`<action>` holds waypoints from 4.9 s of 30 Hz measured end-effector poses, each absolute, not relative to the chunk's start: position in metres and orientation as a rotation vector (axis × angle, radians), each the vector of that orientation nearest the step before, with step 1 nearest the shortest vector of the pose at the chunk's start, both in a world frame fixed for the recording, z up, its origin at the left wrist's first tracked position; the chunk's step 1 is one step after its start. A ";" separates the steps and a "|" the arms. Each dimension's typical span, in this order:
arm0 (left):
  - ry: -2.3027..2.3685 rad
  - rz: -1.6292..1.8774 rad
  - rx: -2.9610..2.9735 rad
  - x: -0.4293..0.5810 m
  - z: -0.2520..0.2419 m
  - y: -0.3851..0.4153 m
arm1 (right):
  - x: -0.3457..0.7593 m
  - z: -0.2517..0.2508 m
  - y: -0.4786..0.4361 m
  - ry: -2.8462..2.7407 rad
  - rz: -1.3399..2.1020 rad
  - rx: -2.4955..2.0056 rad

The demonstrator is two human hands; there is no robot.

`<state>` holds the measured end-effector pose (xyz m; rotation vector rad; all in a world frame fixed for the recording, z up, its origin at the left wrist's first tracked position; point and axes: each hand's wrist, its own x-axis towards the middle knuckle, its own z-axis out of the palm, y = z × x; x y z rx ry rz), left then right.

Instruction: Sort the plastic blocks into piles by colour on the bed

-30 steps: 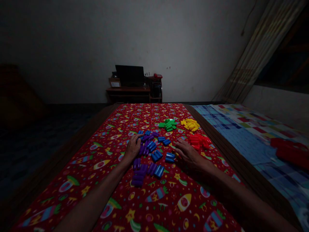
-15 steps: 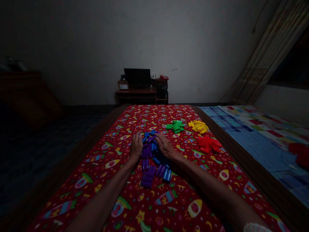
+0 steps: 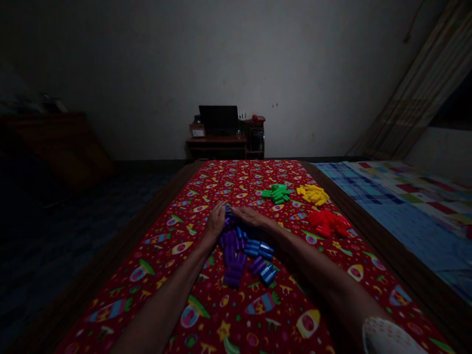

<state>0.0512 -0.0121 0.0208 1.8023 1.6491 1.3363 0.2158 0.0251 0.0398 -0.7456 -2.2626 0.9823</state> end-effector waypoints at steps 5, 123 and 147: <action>1.433 1.137 1.940 0.047 0.028 -0.016 | 0.255 0.054 -0.002 -2.126 0.844 -0.936; 1.588 1.182 2.070 0.030 0.021 -0.099 | 0.261 0.045 -0.075 -2.546 0.294 -0.742; 1.570 1.180 2.134 0.028 0.020 -0.096 | 0.259 0.046 -0.056 -2.459 0.251 -1.159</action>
